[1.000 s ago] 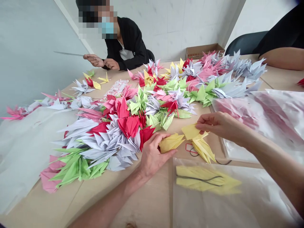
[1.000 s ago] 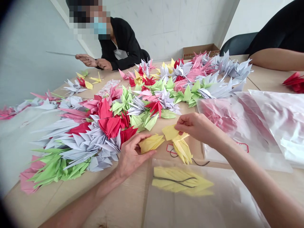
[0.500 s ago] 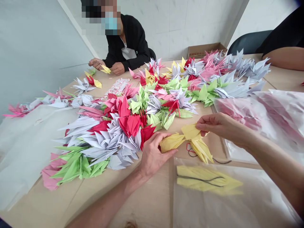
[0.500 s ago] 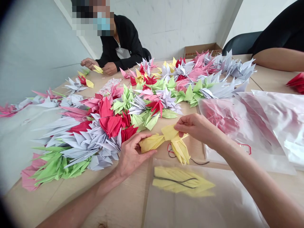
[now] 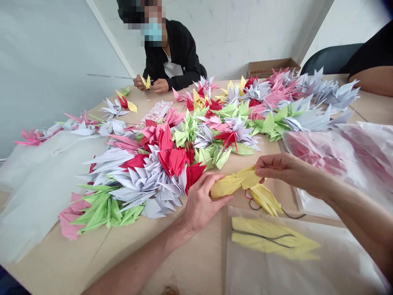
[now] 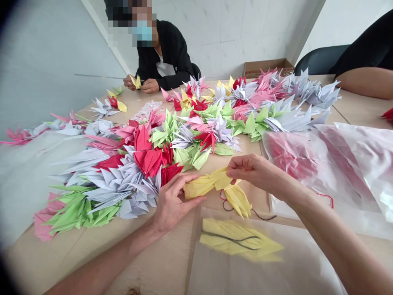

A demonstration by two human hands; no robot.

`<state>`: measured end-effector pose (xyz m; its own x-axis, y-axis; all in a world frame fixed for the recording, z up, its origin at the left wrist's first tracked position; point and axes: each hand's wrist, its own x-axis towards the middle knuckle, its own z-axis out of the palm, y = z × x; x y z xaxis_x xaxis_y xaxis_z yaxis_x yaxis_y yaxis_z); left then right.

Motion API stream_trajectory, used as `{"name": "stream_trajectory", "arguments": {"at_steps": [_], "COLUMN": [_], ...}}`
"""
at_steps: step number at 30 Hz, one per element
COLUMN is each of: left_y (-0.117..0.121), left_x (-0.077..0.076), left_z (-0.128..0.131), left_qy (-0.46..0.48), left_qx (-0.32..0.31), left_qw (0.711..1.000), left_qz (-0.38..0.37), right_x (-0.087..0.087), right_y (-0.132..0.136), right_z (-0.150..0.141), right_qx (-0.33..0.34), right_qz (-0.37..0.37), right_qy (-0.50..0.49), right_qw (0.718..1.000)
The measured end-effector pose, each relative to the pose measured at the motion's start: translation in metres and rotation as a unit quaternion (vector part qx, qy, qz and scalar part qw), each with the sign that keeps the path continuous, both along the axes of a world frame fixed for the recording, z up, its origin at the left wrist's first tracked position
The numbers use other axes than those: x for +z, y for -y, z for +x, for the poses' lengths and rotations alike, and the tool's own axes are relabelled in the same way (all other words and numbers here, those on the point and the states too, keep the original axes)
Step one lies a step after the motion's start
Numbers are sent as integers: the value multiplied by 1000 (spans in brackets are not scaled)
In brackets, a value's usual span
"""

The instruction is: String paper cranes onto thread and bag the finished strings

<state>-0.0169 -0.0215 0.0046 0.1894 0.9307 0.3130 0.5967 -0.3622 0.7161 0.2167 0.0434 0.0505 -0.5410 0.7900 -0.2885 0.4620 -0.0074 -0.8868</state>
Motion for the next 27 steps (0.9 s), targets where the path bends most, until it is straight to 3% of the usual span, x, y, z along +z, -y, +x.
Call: {"name": "stream_trajectory", "arguments": {"at_steps": [3, 8, 18, 24, 27], "left_y": [0, 0, -3, -3, -4], "left_x": [-1, 1, 6, 5, 5], "left_z": [-1, 0, 1, 4, 4], "left_qy": [-8, -6, 11, -3, 13], "left_qx": [-2, -8, -11, -9, 12], "left_qw": [999, 998, 1000, 999, 998], "left_qz": [49, 68, -7, -31, -54], "right_x": [0, 1, -3, -8, -8], "right_y": [1, 2, 10, 19, 16], "right_z": [0, 0, -17, -30, -28], "right_qx": [-4, -7, -41, -38, -53], "right_qz": [-2, 7, -55, -21, 56], "right_qy": [1, -6, -83, -57, -53], "right_qw": [1000, 1000, 994, 997, 996]}}
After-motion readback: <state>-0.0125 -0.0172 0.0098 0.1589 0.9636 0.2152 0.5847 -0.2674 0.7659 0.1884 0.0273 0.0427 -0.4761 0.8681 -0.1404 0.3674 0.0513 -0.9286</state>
